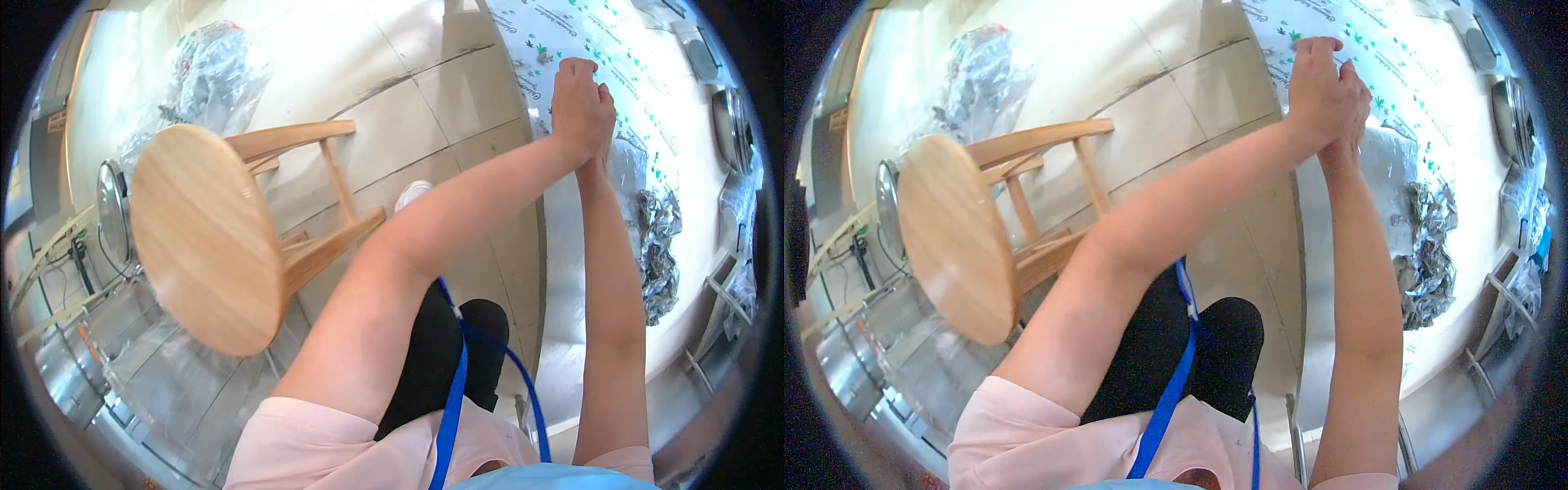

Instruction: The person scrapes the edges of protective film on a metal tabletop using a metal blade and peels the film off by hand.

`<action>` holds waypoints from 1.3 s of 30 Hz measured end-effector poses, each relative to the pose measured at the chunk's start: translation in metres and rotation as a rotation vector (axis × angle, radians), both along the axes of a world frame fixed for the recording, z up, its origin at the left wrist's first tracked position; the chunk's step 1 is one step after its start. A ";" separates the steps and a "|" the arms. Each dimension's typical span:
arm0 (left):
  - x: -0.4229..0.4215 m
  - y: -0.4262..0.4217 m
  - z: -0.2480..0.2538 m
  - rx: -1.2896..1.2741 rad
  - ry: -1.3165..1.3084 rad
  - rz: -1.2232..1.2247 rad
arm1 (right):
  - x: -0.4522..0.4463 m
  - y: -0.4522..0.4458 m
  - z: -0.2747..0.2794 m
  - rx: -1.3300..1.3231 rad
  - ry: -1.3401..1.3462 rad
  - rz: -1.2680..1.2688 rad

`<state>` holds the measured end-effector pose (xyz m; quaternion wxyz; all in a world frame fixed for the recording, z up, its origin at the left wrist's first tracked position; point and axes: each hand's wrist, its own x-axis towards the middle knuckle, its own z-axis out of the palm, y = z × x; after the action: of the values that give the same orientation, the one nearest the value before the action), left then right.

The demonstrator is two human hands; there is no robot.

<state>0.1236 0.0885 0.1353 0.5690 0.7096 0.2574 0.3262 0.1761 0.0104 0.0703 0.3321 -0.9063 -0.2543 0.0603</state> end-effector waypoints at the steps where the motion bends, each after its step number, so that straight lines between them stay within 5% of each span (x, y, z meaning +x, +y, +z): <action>1: -0.007 0.001 0.017 -0.132 -0.014 0.023 | -0.003 0.000 -0.005 0.093 0.079 0.006; 3: -0.033 0.000 0.066 -0.394 -0.052 0.073 | -0.021 0.005 0.011 0.155 0.068 0.027; 4: -0.049 0.004 0.085 -0.327 0.011 0.086 | -0.030 0.010 0.029 0.148 0.051 0.025; 7: -0.126 0.045 0.134 0.068 0.085 0.135 | -0.103 0.049 0.157 -0.103 -0.028 -0.099; 9: -0.195 0.084 0.158 0.447 0.046 0.218 | -0.108 0.050 0.194 -0.089 -0.233 0.030; 11: -0.273 0.128 0.177 0.558 0.269 0.462 | -0.116 0.053 0.241 -0.057 -0.424 0.100; 14: -0.431 0.208 0.165 0.477 0.900 0.817 | -0.109 0.058 0.316 0.019 -0.779 0.214; 16: -0.482 0.230 0.170 0.017 0.946 1.046 | -0.092 0.064 0.344 -0.062 -0.913 0.256; 19: -0.529 0.236 0.165 -1.131 0.201 0.877 | -0.071 0.077 0.357 -0.246 -0.892 0.187; 22: -0.523 0.231 0.143 -0.979 0.020 0.721 | -0.062 0.090 0.373 -0.372 -0.811 0.170; 25: -0.520 0.259 0.135 -0.665 0.488 1.031 | -0.040 0.091 0.379 -0.361 -0.806 0.191; 28: -0.582 0.319 0.108 -0.528 0.508 0.887 | -0.032 0.083 0.372 -0.422 -0.782 0.270; 30: -0.570 0.344 0.142 -0.493 0.526 0.944 | -0.036 0.087 0.374 -0.411 -0.730 0.222; 31: -0.604 0.366 0.136 -0.357 0.804 0.912 | -0.037 0.090 0.375 -0.405 -0.710 0.189; 34: -0.616 0.396 0.168 -0.421 0.878 1.122 | -0.035 0.088 0.375 -0.438 -0.683 0.155; 35: -0.671 0.410 0.144 -0.276 0.703 0.927 | -0.035 0.090 0.375 -0.471 -0.694 0.159; 39: -0.644 0.422 0.180 -0.761 0.548 1.098 | -0.041 0.095 0.374 -0.575 -0.716 0.135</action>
<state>-0.5206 0.5109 0.3151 0.4458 0.2871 0.8059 0.2632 0.1349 0.1055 0.4447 -0.0462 -0.9068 -0.3844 -0.1668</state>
